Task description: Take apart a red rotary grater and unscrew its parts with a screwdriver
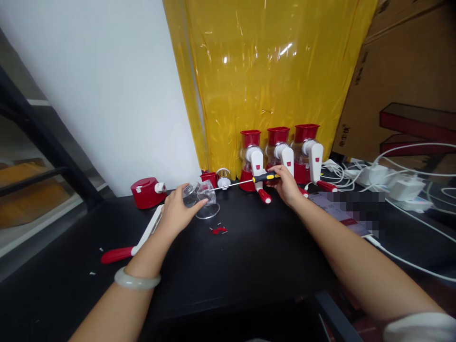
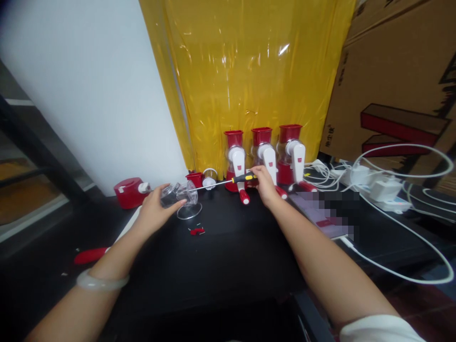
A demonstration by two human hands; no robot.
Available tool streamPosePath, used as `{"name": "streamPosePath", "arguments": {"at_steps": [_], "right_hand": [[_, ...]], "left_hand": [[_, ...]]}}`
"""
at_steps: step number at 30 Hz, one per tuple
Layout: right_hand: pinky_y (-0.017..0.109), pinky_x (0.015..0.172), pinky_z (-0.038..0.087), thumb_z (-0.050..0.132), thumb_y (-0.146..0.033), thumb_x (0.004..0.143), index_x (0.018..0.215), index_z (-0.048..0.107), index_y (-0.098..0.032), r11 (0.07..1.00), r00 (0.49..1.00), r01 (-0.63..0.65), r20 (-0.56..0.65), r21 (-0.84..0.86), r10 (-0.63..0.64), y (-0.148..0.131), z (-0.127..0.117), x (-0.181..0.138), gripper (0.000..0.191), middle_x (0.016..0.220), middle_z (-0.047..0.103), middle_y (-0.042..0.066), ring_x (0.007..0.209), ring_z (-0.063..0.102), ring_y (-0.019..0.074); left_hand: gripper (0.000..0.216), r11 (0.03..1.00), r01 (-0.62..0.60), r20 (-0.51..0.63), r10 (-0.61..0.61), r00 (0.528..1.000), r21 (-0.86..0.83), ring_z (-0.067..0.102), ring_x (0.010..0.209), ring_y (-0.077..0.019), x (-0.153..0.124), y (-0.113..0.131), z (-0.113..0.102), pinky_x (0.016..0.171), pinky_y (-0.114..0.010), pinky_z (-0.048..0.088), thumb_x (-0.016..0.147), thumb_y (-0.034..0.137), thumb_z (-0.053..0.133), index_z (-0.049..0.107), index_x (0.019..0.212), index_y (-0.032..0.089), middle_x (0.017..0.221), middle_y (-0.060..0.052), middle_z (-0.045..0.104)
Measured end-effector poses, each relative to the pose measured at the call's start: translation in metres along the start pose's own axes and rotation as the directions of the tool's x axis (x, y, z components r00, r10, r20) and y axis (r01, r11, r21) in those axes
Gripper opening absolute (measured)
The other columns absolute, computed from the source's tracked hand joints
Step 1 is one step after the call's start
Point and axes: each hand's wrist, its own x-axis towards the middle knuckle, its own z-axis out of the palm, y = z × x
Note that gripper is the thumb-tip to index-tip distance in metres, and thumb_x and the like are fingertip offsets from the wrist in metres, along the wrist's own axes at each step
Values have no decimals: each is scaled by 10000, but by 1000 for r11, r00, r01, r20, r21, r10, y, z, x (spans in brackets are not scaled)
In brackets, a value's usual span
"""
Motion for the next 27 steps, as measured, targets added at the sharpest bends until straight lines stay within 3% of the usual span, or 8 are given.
{"name": "streamPosePath", "arguments": {"at_steps": [3,6,12,27], "right_hand": [[291,485,470,614,-666,787,765,547,-245,991,999,35,-26,-125,-39,1,-1,2,427,605,535,-37,480,502,126],[279,463,430,693,-612,749,743,529,-245,985,999,27,-23,-170,-32,0,0,1,402,507,451,-70,416,422,105],[262,512,440,646,-328,649,797,577,-232,998,999,-51,21,45,50,-6,1,-3,189,673,584,-31,546,528,119],[269,599,457,536,-148,471,774,619,-236,982,995,-86,57,168,77,-12,1,-7,327,745,582,-14,714,537,155]], "left_hand": [[807,1000,-3,0,3,1000,-7,537,1292,-364,0,-1,0,1044,-481,441,743,621,729,515,1384,180,1346,-179,618],[801,1000,-6,1,6,1000,-12,542,1285,-366,0,-1,0,1038,-492,444,740,622,731,521,1376,184,1339,-176,623],[804,1000,1,-2,-1,1000,-15,538,1282,-372,0,-1,0,1031,-504,447,739,624,731,525,1374,176,1337,-180,623],[796,1000,-7,-8,7,1000,-22,538,1279,-372,-1,-2,1,1029,-502,448,732,627,733,530,1369,194,1332,-169,626]]}}
